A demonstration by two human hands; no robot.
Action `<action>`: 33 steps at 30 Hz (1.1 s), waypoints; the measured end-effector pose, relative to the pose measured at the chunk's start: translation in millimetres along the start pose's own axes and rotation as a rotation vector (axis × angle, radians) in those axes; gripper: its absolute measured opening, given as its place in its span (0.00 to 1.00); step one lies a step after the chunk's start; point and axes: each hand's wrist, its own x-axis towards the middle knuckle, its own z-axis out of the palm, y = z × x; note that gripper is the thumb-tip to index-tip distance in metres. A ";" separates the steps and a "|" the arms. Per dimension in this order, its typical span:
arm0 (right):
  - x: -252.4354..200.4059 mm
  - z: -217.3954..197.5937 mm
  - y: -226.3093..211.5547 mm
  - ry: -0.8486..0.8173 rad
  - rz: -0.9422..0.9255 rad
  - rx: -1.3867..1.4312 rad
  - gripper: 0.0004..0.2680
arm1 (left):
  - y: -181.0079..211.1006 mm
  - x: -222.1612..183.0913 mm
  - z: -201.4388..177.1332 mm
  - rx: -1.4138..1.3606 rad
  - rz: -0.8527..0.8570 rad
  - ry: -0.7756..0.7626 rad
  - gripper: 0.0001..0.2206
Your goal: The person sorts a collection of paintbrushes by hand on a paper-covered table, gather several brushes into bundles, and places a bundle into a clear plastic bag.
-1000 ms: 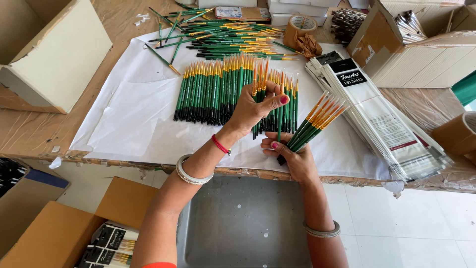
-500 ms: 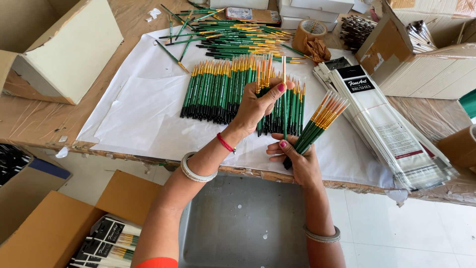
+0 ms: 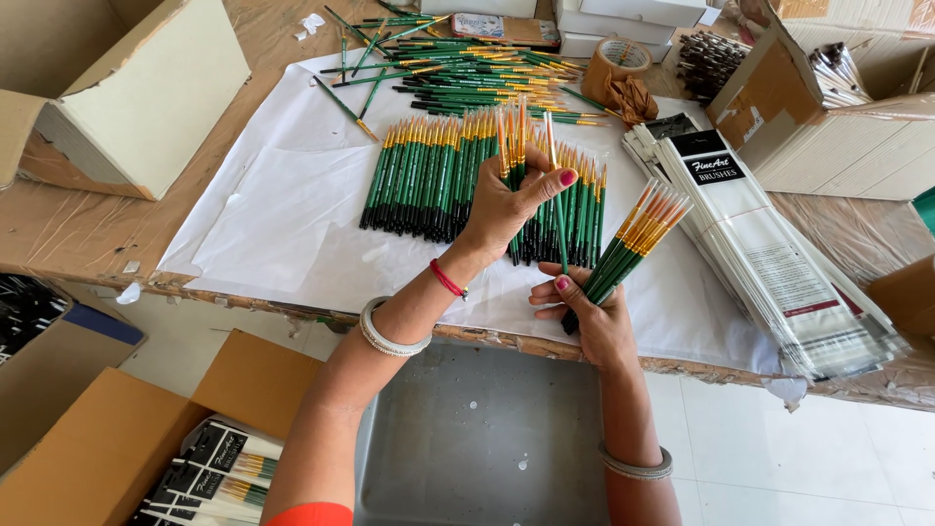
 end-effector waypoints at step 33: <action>-0.6 -1.0 1.6 0.002 -0.002 -0.001 0.14 | 0.8 0.2 0.6 -0.010 -0.014 0.004 0.15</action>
